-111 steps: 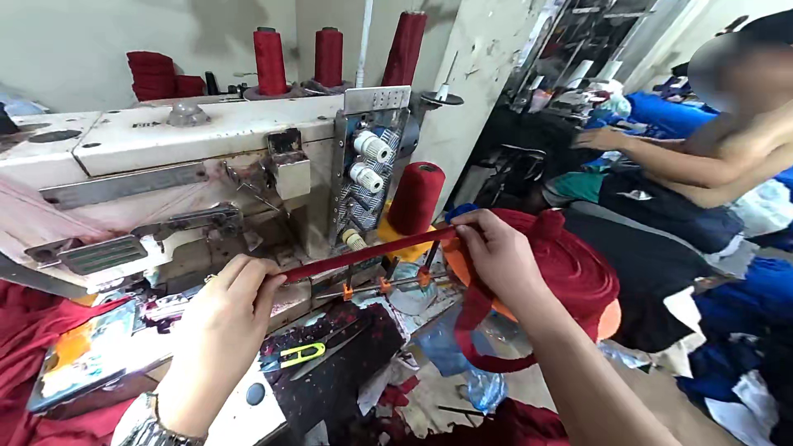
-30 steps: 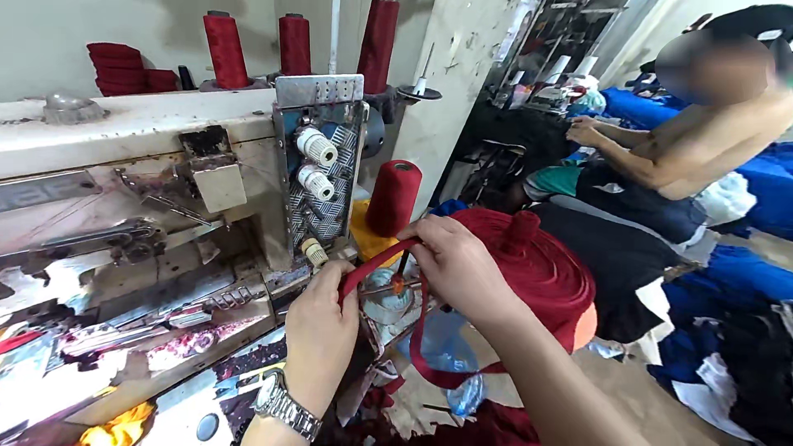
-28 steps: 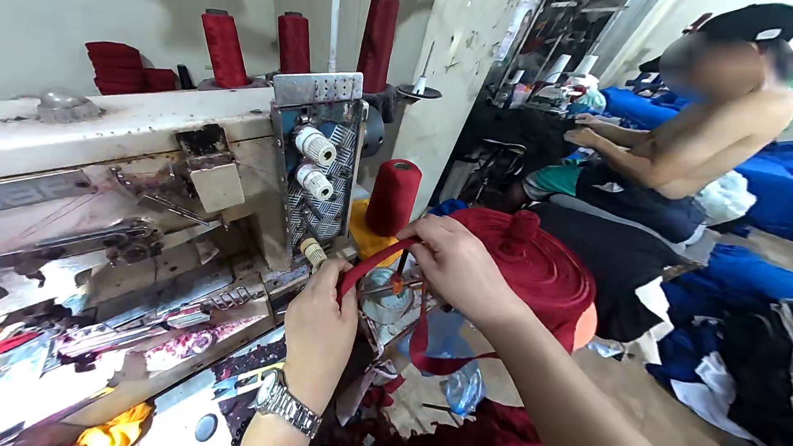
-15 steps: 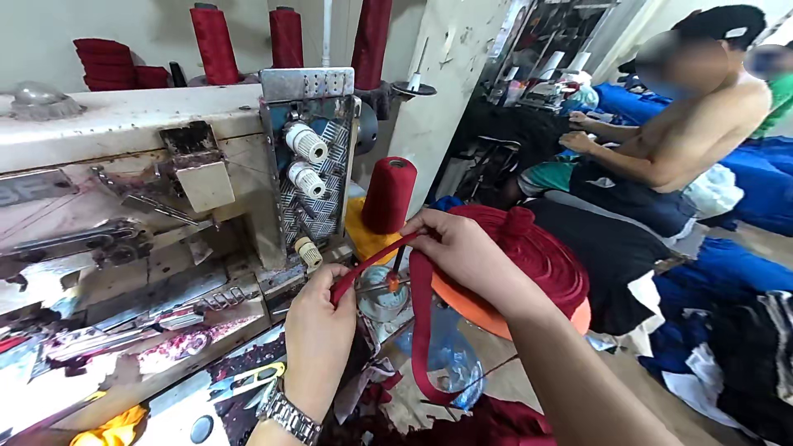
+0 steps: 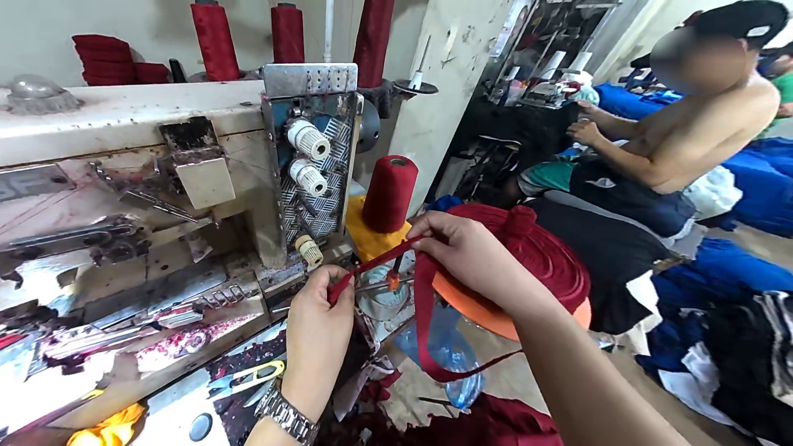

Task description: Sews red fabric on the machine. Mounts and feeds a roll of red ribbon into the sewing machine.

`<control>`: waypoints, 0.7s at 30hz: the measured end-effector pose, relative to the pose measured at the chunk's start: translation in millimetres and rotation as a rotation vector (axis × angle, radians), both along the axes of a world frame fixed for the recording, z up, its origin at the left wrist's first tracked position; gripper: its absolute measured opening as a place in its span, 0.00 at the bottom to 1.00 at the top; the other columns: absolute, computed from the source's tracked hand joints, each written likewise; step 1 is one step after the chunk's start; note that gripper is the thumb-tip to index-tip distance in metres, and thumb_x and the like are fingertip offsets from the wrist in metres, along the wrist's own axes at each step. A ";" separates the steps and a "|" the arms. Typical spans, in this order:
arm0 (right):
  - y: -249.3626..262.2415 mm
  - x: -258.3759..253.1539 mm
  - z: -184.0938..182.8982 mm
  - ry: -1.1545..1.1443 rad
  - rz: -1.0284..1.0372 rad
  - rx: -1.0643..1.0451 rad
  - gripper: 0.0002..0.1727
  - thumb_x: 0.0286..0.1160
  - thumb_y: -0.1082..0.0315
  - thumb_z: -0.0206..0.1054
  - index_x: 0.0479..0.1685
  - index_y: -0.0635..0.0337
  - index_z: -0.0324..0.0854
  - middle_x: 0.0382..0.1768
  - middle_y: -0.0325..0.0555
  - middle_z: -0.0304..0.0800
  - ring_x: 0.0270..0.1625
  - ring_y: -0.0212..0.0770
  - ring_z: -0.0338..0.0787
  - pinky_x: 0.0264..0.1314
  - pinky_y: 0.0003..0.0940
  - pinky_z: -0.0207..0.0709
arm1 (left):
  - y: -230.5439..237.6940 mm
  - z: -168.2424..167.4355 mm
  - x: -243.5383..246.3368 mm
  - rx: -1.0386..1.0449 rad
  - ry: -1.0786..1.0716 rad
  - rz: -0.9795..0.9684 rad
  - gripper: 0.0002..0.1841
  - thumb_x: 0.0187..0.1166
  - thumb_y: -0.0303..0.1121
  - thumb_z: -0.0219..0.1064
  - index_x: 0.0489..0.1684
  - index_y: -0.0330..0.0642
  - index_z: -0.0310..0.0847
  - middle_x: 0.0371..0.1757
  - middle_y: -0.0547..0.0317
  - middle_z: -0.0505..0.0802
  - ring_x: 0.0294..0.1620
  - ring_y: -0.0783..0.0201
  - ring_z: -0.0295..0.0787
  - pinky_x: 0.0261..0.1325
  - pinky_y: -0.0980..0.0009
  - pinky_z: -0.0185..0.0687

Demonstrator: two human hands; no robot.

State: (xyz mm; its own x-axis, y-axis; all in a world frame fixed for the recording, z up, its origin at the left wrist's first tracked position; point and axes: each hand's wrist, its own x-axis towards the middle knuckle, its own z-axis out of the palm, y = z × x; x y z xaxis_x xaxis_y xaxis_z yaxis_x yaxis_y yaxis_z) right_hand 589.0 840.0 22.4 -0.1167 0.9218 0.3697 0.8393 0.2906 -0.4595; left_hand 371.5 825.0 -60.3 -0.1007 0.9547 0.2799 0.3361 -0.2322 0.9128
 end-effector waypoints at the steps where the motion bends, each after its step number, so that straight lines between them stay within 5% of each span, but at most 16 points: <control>1: 1.4 0.6 -3.8 0.004 0.009 0.041 0.05 0.76 0.73 0.71 0.41 0.51 0.89 0.35 0.35 0.92 0.35 0.33 0.89 0.39 0.37 0.85 | -0.2 -1.1 0.7 -0.003 -0.003 0.002 0.03 0.75 0.35 0.69 0.38 0.51 0.89 0.23 0.73 0.86 0.22 0.77 0.79 0.28 0.75 0.75; 4: 7.4 0.1 -7.6 0.051 0.015 0.156 0.07 0.75 0.74 0.71 0.43 0.50 0.89 0.38 0.33 0.92 0.43 0.34 0.89 0.50 0.40 0.82 | -0.4 -1.9 5.1 0.023 -0.049 0.028 0.03 0.76 0.34 0.69 0.39 0.51 0.88 0.24 0.73 0.87 0.22 0.78 0.80 0.28 0.76 0.77; 16: 5.4 4.8 -24.2 -0.150 0.026 0.137 0.04 0.72 0.72 0.74 0.37 0.50 0.91 0.38 0.37 0.92 0.46 0.42 0.90 0.52 0.47 0.84 | 1.1 -12.4 -0.4 -0.061 0.046 -0.034 0.04 0.78 0.37 0.68 0.40 0.52 0.88 0.26 0.71 0.87 0.26 0.75 0.82 0.33 0.71 0.79; 19: 0.3 4.3 -24.6 -0.316 0.034 0.068 0.07 0.66 0.71 0.79 0.41 0.54 0.92 0.45 0.47 0.93 0.55 0.56 0.89 0.59 0.64 0.79 | -10.7 -5.1 -10.8 -0.144 0.244 -0.120 0.16 0.82 0.43 0.66 0.61 0.49 0.87 0.50 0.59 0.94 0.49 0.63 0.92 0.56 0.57 0.87; 21: -9.9 -2.9 -17.6 -0.327 0.011 0.101 0.16 0.67 0.68 0.78 0.55 0.56 0.91 0.55 0.53 0.92 0.61 0.63 0.88 0.63 0.71 0.77 | -29.7 5.6 -20.8 -0.185 0.395 -0.175 0.31 0.82 0.49 0.66 0.83 0.47 0.72 0.67 0.49 0.89 0.60 0.52 0.91 0.63 0.49 0.86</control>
